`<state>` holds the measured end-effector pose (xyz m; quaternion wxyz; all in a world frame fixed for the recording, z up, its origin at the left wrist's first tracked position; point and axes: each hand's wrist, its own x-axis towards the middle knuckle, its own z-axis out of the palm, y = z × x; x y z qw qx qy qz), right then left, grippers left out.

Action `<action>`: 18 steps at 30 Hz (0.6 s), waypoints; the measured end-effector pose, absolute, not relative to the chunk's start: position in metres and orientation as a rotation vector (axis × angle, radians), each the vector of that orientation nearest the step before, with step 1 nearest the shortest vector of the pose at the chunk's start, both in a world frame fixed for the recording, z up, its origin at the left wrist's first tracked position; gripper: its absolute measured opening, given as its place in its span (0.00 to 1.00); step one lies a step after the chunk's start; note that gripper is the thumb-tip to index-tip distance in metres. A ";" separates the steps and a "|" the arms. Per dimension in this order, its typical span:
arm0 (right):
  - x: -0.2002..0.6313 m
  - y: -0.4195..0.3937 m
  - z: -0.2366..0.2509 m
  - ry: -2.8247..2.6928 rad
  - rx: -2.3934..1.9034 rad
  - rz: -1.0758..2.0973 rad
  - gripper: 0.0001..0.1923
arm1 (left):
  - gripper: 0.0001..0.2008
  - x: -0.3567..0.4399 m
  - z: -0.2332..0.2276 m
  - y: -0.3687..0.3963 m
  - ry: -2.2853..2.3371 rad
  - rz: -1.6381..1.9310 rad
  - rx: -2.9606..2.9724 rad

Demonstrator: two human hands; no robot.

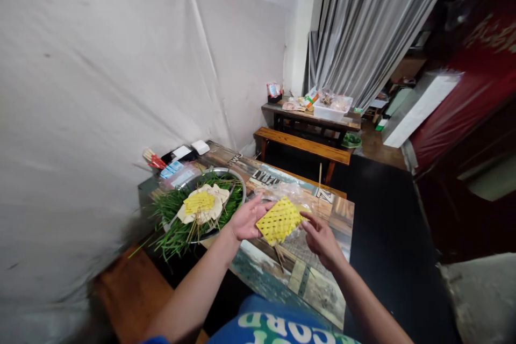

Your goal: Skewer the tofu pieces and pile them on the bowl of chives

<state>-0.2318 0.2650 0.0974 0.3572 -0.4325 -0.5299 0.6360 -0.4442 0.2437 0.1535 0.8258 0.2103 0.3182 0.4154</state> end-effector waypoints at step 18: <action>-0.269 0.304 0.128 -1.681 -1.047 1.237 0.16 | 0.15 -0.402 0.139 0.233 0.557 1.209 -0.001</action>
